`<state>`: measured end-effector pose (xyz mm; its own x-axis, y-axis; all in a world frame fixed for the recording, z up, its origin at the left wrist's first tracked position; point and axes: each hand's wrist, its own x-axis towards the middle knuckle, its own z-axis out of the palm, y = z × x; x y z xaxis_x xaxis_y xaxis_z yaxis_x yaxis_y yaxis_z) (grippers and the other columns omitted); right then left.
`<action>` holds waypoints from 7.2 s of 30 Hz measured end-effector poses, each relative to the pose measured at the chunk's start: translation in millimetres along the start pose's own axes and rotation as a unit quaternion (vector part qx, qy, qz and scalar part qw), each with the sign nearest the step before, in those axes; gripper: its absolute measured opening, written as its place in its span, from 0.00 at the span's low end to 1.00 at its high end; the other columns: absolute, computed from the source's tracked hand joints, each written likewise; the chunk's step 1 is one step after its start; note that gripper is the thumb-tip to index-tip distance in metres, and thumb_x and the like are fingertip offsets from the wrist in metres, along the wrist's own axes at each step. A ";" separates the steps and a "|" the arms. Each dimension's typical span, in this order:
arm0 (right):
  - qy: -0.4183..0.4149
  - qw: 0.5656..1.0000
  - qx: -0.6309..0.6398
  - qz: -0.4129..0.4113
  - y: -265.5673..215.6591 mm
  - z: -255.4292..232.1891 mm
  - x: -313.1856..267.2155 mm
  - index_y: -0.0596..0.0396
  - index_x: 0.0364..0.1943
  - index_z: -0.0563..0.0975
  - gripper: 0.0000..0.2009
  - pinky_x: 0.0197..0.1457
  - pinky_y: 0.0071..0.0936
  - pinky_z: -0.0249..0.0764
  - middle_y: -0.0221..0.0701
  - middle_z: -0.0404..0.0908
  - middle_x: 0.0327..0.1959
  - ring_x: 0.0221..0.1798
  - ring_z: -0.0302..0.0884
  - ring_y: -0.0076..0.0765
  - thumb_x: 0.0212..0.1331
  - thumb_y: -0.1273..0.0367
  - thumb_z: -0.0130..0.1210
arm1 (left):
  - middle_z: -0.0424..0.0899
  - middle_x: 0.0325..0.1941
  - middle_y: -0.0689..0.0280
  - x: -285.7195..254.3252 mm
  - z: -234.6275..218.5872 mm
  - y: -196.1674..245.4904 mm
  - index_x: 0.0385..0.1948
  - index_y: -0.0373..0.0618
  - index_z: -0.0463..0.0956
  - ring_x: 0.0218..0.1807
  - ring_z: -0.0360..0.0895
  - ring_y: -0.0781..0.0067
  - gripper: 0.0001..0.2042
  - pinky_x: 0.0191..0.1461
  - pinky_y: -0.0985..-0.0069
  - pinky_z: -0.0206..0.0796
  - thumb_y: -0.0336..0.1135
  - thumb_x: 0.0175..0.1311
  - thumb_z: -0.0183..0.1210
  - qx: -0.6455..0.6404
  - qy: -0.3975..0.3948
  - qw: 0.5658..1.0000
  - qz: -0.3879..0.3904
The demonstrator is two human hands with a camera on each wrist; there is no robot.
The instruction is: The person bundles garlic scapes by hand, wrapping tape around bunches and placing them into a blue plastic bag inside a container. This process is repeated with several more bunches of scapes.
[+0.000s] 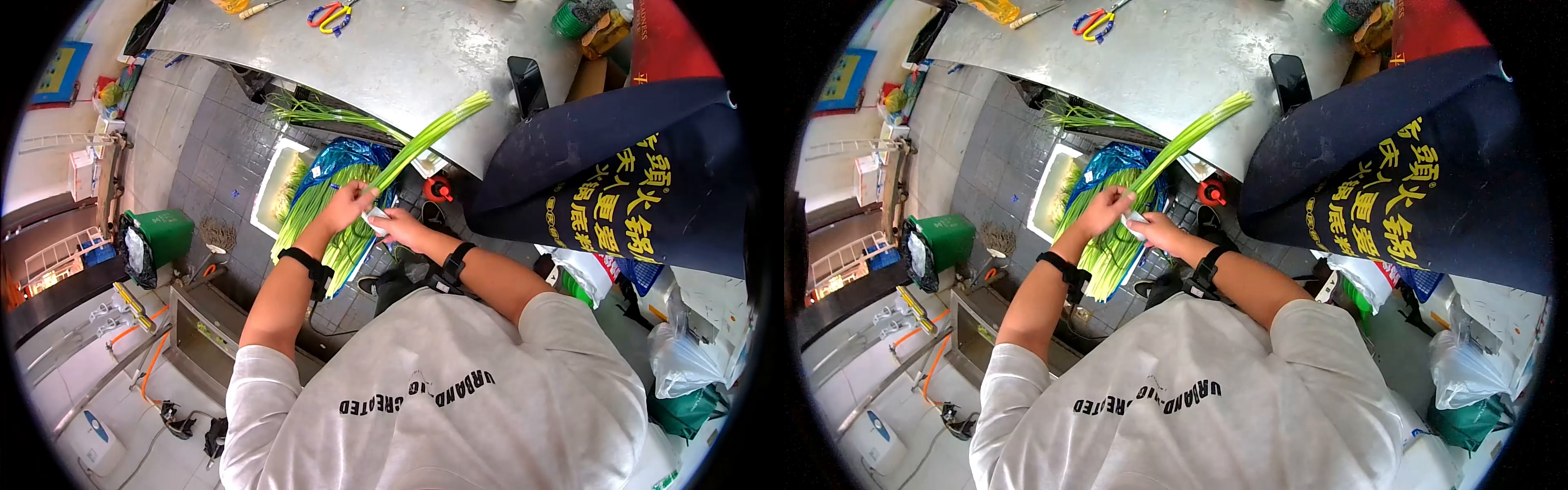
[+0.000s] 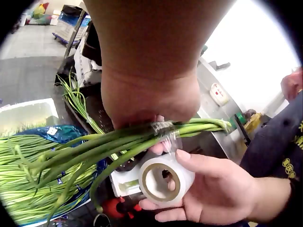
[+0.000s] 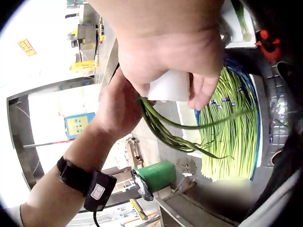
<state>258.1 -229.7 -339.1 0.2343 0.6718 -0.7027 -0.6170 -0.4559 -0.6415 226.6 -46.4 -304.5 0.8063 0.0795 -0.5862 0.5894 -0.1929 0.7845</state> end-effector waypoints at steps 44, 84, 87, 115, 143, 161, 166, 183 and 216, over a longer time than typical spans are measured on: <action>0.032 0.998 0.032 -0.049 6.3 -6.3 1.3 0.57 0.42 0.81 0.26 0.29 0.26 0.74 0.30 0.82 0.33 0.29 0.76 0.26 0.59 0.46 0.60 | 0.83 0.29 0.58 -13.8 9.5 7.3 0.41 0.33 0.74 0.29 0.78 0.70 0.23 0.37 0.71 0.70 0.47 0.61 0.67 0.156 0.157 0.971 0.091; -0.028 0.995 0.081 -0.052 -26.4 12.7 -16.7 0.61 0.48 0.74 0.19 0.39 0.26 0.80 0.34 0.80 0.44 0.43 0.80 0.28 0.65 0.58 0.54 | 0.83 0.39 0.38 -14.4 35.9 42.4 0.34 0.33 0.81 0.45 0.82 0.40 0.39 0.52 0.52 0.71 0.72 0.57 0.50 0.225 0.338 0.893 -0.195; -0.020 0.995 0.074 -0.059 -24.0 15.4 -14.5 0.59 0.45 0.75 0.19 0.34 0.23 0.77 0.32 0.81 0.39 0.37 0.80 0.26 0.66 0.55 0.53 | 0.83 0.32 0.41 -16.6 30.6 39.7 0.28 0.34 0.82 0.38 0.83 0.43 0.37 0.45 0.54 0.73 0.71 0.56 0.55 0.226 0.342 0.897 -0.164; 0.453 0.599 -0.588 -0.301 -134.0 -136.0 -37.6 0.55 0.44 0.77 0.14 0.63 0.48 0.65 0.45 0.70 0.59 0.61 0.69 0.54 0.56 0.66 0.62 | 0.82 0.23 0.53 -134.4 -36.7 -38.8 0.29 0.43 0.76 0.31 0.81 0.46 0.24 0.34 0.54 0.72 0.59 0.58 0.62 0.339 0.406 0.842 -0.105; -0.066 0.861 -0.459 -0.209 -60.4 3.9 174.4 0.59 0.45 0.77 0.15 0.43 0.34 0.74 0.44 0.83 0.36 0.38 0.80 0.43 0.52 0.72 0.60 | 0.60 0.70 0.51 -65.3 50.0 -185.6 0.66 0.50 0.64 0.69 0.62 0.45 0.33 0.73 0.35 0.43 0.31 0.55 0.66 0.247 0.422 0.855 0.173; 0.315 0.626 -0.669 -0.248 -77.3 -128.3 449.5 0.49 0.58 0.72 0.24 0.55 0.48 0.73 0.46 0.77 0.50 0.54 0.76 0.57 0.56 0.62 0.63 | 0.85 0.52 0.66 -161.3 277.6 -318.2 0.41 0.52 0.85 0.64 0.72 0.58 0.14 0.72 0.32 0.39 0.43 0.53 0.61 0.003 0.190 0.949 -0.251; 0.311 0.588 -0.657 -0.355 3.1 -67.6 442.0 0.57 0.55 0.73 0.25 0.61 0.44 0.68 0.48 0.74 0.53 0.58 0.71 0.55 0.52 0.65 0.63 | 0.88 0.39 0.67 -176.2 280.1 -328.9 0.33 0.50 0.85 0.55 0.79 0.60 0.09 0.74 0.42 0.45 0.34 0.49 0.61 -0.047 0.285 0.933 -0.213; -0.027 0.532 -0.799 -0.280 225.9 54.6 320.8 0.59 0.48 0.73 0.16 0.61 0.41 0.65 0.40 0.73 0.47 0.53 0.70 0.46 0.54 0.72 0.56 | 0.86 0.36 0.63 -185.1 303.5 -340.1 0.30 0.48 0.82 0.51 0.80 0.62 0.06 0.72 0.48 0.50 0.33 0.50 0.59 -0.073 0.304 0.935 -0.167; -0.140 0.577 -0.747 -0.301 178.3 43.1 307.3 0.54 0.38 0.72 0.13 0.44 0.40 0.71 0.37 0.75 0.35 0.41 0.77 0.46 0.49 0.68 0.60 | 0.85 0.37 0.62 -156.5 280.4 -349.5 0.33 0.44 0.80 0.46 0.81 0.64 0.06 0.65 0.61 0.62 0.35 0.60 0.60 -0.238 0.259 0.893 -0.280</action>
<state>187.8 -79.4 -656.2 -0.1912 0.9432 -0.2718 0.8964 0.0550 -0.4397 -119.7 -265.7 -543.7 0.2205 0.4988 -0.8382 0.7632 0.4469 0.4667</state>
